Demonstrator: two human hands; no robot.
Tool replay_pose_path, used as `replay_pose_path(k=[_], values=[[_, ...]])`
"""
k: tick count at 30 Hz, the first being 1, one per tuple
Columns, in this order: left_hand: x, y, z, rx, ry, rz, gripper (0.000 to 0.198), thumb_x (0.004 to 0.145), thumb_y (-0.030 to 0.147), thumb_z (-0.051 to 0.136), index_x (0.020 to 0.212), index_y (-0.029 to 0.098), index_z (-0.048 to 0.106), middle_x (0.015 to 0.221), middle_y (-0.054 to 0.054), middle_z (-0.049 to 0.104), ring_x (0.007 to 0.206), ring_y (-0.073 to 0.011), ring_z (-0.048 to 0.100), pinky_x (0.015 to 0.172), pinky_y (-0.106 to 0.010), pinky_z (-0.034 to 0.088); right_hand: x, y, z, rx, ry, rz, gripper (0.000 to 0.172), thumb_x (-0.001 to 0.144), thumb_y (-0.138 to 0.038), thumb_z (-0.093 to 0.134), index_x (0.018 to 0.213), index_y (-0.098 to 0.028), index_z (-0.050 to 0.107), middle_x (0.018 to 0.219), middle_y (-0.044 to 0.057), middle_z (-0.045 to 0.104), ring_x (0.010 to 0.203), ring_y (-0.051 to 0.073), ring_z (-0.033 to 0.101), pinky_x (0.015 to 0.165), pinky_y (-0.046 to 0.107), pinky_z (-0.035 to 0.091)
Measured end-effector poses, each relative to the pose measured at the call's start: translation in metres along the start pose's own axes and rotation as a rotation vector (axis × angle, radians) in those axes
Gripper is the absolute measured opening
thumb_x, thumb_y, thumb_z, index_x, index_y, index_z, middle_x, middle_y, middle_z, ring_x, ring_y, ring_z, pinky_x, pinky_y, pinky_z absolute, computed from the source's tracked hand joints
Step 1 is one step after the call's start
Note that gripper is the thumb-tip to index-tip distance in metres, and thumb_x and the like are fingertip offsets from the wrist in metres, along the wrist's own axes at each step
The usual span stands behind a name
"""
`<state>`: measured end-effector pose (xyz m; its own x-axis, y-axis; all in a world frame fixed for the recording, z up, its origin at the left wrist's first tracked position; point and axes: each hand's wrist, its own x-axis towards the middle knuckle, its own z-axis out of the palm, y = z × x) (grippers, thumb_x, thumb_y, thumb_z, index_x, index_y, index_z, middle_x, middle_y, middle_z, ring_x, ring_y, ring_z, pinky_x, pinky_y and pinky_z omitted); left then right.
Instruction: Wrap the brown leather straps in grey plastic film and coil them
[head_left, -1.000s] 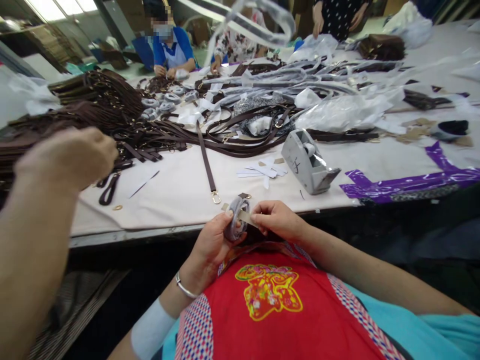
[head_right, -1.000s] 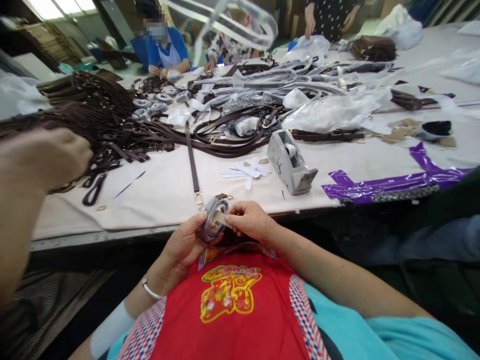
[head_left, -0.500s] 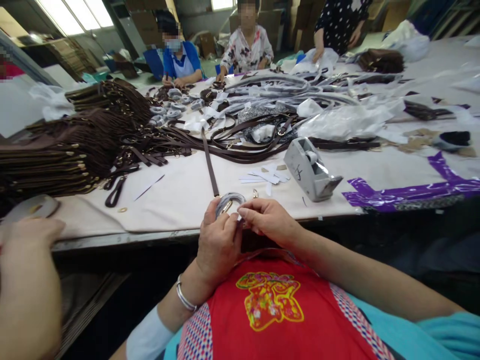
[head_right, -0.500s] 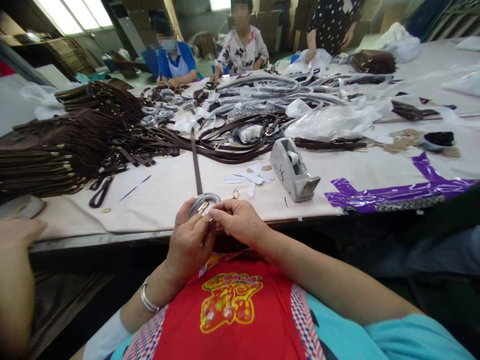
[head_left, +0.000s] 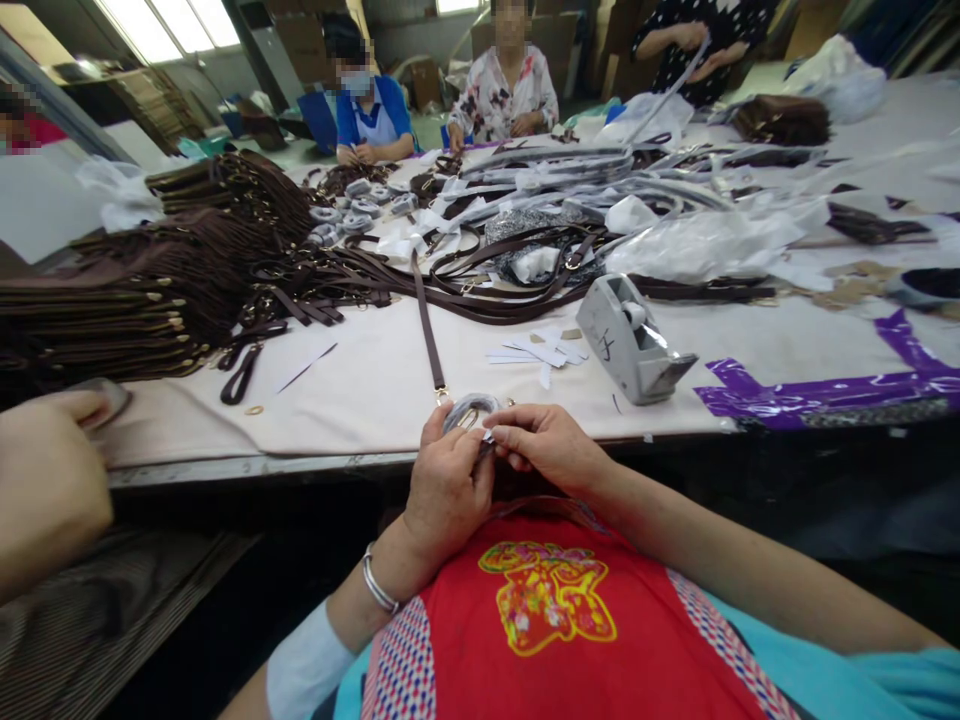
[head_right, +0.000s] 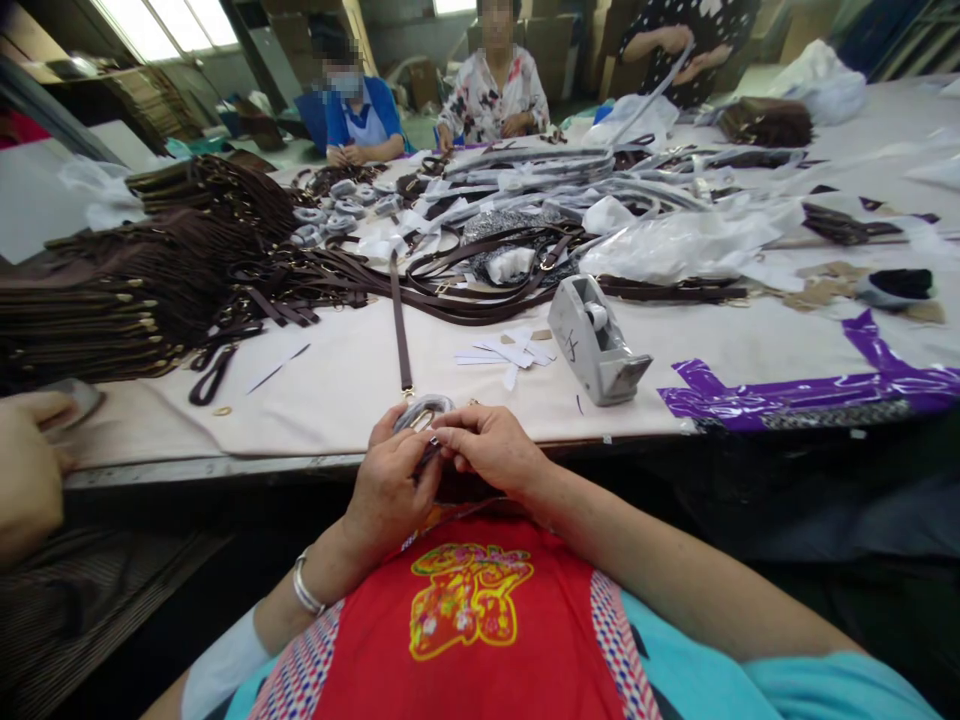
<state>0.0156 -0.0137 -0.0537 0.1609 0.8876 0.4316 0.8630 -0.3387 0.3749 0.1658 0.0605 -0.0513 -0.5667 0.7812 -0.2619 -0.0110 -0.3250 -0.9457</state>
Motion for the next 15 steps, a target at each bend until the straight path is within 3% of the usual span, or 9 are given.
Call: replay_pose_path(k=[5,8,11,13,15], values=[[-0.002,-0.001,0.001,0.004,-0.017,-0.006,0.013,0.092,0.014,0.05,0.092,0.015,0.063,0.081,-0.006,0.068,0.082,-0.0188,0.065,0.116,-0.052,0.032,-0.001,0.001,-0.001,-0.169,-0.025,-0.046,0.026,0.082,-0.029,0.061,0.099,-0.014,0.072,0.061,-0.002,0.062,0.049,0.009,0.051,0.049,0.022,0.043],[-0.001,-0.002,0.001,0.045,-0.038,0.032,0.018,0.091,0.014,0.051,0.105,0.013,0.063,0.085,-0.007,0.069,0.085,-0.0206,0.066,0.117,-0.054,0.03,-0.003,0.0,-0.005,-0.575,0.033,-0.302,0.021,0.083,-0.016,0.057,0.096,-0.017,0.073,0.077,0.002,0.069,0.07,0.015,0.062,0.07,0.029,0.051],[0.001,-0.003,-0.001,0.069,-0.081,0.072,0.021,0.091,0.014,0.051,0.109,0.013,0.062,0.086,-0.008,0.068,0.085,-0.0212,0.066,0.118,-0.055,0.029,-0.005,0.001,-0.011,-0.925,0.034,-0.622,0.018,0.086,-0.012,0.056,0.092,-0.018,0.072,0.096,0.008,0.069,0.093,0.021,0.063,0.089,0.034,0.049],[0.001,-0.002,-0.001,0.069,-0.102,0.086,0.019,0.091,0.014,0.05,0.106,0.013,0.061,0.088,-0.008,0.068,0.087,-0.0219,0.066,0.118,-0.055,0.029,-0.005,0.002,-0.014,-0.986,-0.009,-0.7,0.016,0.09,-0.013,0.055,0.092,-0.017,0.071,0.098,0.009,0.069,0.095,0.02,0.063,0.089,0.033,0.049],[-0.001,-0.002,0.001,0.058,-0.108,0.097,0.018,0.091,0.014,0.049,0.106,0.013,0.06,0.089,-0.009,0.068,0.088,-0.0222,0.066,0.118,-0.055,0.03,-0.004,0.004,-0.016,-0.982,-0.028,-0.688,0.014,0.092,-0.015,0.056,0.092,-0.017,0.069,0.094,0.007,0.07,0.09,0.019,0.064,0.084,0.03,0.05]])
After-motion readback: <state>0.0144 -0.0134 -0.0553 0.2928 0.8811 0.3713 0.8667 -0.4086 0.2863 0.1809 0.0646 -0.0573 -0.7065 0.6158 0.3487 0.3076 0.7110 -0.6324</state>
